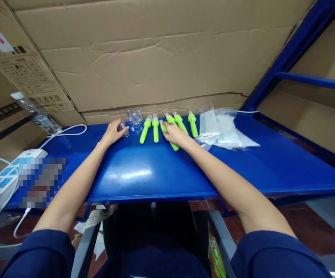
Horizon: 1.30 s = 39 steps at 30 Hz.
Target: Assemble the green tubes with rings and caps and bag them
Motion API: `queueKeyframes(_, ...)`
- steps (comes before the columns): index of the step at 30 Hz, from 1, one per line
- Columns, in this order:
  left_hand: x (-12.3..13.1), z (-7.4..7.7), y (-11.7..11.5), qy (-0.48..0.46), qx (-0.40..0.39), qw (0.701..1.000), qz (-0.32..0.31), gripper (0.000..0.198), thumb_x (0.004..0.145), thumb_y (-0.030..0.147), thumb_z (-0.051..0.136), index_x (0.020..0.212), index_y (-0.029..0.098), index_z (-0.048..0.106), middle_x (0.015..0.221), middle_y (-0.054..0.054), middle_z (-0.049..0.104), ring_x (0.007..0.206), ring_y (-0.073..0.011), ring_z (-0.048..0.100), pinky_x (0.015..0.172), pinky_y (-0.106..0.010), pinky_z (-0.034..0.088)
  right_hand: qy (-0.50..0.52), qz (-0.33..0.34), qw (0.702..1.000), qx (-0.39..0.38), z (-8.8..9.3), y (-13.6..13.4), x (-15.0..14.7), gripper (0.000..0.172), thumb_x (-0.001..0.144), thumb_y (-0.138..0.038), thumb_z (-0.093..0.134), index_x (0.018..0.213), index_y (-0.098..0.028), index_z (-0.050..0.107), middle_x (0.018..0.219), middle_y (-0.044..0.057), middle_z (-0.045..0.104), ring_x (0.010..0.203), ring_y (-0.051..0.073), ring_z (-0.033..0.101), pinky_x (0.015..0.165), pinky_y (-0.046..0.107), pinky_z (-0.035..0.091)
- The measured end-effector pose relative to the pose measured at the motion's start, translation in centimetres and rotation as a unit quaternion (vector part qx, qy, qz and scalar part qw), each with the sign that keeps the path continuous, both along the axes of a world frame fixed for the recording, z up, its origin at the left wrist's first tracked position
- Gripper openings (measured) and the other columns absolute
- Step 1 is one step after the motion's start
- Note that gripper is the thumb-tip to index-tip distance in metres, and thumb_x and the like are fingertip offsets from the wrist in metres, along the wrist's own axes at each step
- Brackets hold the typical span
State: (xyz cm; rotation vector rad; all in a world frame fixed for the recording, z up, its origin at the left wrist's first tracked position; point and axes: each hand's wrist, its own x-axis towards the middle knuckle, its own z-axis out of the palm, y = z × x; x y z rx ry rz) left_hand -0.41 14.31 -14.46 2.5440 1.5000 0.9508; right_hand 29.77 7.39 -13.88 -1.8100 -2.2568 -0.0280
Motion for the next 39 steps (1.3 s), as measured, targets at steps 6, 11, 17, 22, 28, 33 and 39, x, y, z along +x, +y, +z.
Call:
queueKeyframes(6, 0.7, 0.1, 0.0, -0.037, -0.012, 0.999, -0.005, 0.035, 0.075, 0.039, 0.081, 0.085, 0.021, 0.053, 0.090, -0.004, 0.066, 0.082, -0.0210, 0.063, 0.080, -0.033, 0.050, 0.022, -0.020, 0.999, 0.015, 0.9, -0.7, -0.4, 0.062, 0.097, -0.030, 0.040, 0.156, -0.012, 0.037, 0.143, 0.022, 0.055, 0.125, 0.042, 0.058, 0.098, 0.056, 0.051)
queueKeyframes(11, 0.8, 0.0, -0.2, 0.017, -0.031, 0.999, -0.013, 0.032, 0.075, 0.031, 0.077, 0.097, 0.019, 0.056, 0.100, -0.007, 0.068, 0.092, -0.0245, 0.066, 0.081, -0.034, 0.050, 0.042, -0.018, 0.998, 0.040, 1.4, -1.0, -0.7, 0.061, 0.098, -0.031, 0.041, 0.157, -0.014, 0.035, 0.147, 0.021, 0.053, 0.129, 0.041, 0.056, 0.099, 0.056, 0.051)
queueKeyframes(17, 0.7, 0.5, -1.1, 0.090, -0.069, 0.993, -0.021, 0.048, 0.089, 0.041, 0.063, 0.133, 0.023, 0.057, 0.123, -0.008, 0.069, 0.111, -0.0274, 0.066, 0.092, -0.036, 0.051, 0.054, 0.013, 0.995, 0.084, 1.0, -0.6, -0.4, 0.060, 0.097, -0.030, 0.043, 0.155, -0.016, 0.037, 0.147, 0.019, 0.053, 0.128, 0.041, 0.056, 0.096, 0.058, 0.052)
queueKeyframes(22, 1.0, 0.6, -1.4, 0.155, -0.049, 0.986, -0.023, 0.047, 0.093, 0.038, 0.057, 0.138, 0.022, 0.058, 0.130, -0.011, 0.066, 0.120, -0.0281, 0.062, 0.102, -0.038, 0.047, 0.058, 0.077, 0.987, 0.128, 0.3, -0.1, -0.1, 0.058, 0.098, -0.029, 0.043, 0.154, -0.017, 0.038, 0.142, 0.019, 0.057, 0.125, 0.038, 0.057, 0.095, 0.053, 0.052)
queueKeyframes(28, 1.4, 0.6, -1.8, 0.167, -0.060, 0.984, -0.031, 0.046, 0.091, 0.049, 0.064, 0.129, 0.023, 0.064, 0.129, -0.011, 0.066, 0.117, -0.0286, 0.064, 0.099, -0.039, 0.048, 0.023, 0.188, 0.971, 0.148, -0.1, 0.3, -0.3, 0.053, 0.098, -0.018, 0.042, 0.150, -0.017, 0.045, 0.129, 0.017, 0.065, 0.112, 0.031, 0.062, 0.091, 0.044, 0.048)
queueKeyframes(33, 1.6, 0.7, -1.7, 0.117, -0.047, 0.989, -0.082, 0.047, 0.093, 0.049, 0.062, 0.132, 0.022, 0.063, 0.126, -0.010, 0.069, 0.112, -0.0263, 0.066, 0.098, -0.037, 0.048, -0.031, 0.220, 0.963, 0.150, -0.1, 0.0, -0.8, 0.056, 0.096, -0.009, 0.038, 0.150, -0.023, 0.047, 0.137, 0.014, 0.062, 0.112, 0.028, 0.059, 0.090, 0.040, 0.043)
queueKeyframes(39, 2.8, 1.3, -2.4, 0.089, -0.012, 0.986, -0.138, 0.050, 0.091, 0.045, 0.067, 0.134, 0.021, 0.062, 0.126, -0.011, 0.069, 0.111, -0.0267, 0.066, 0.095, -0.036, 0.048, -0.089, 0.207, 0.962, 0.154, -0.5, -0.1, -1.0, 0.062, 0.095, -0.004, 0.036, 0.151, -0.027, 0.048, 0.138, 0.013, 0.060, 0.111, 0.028, 0.058, 0.090, 0.041, 0.040)
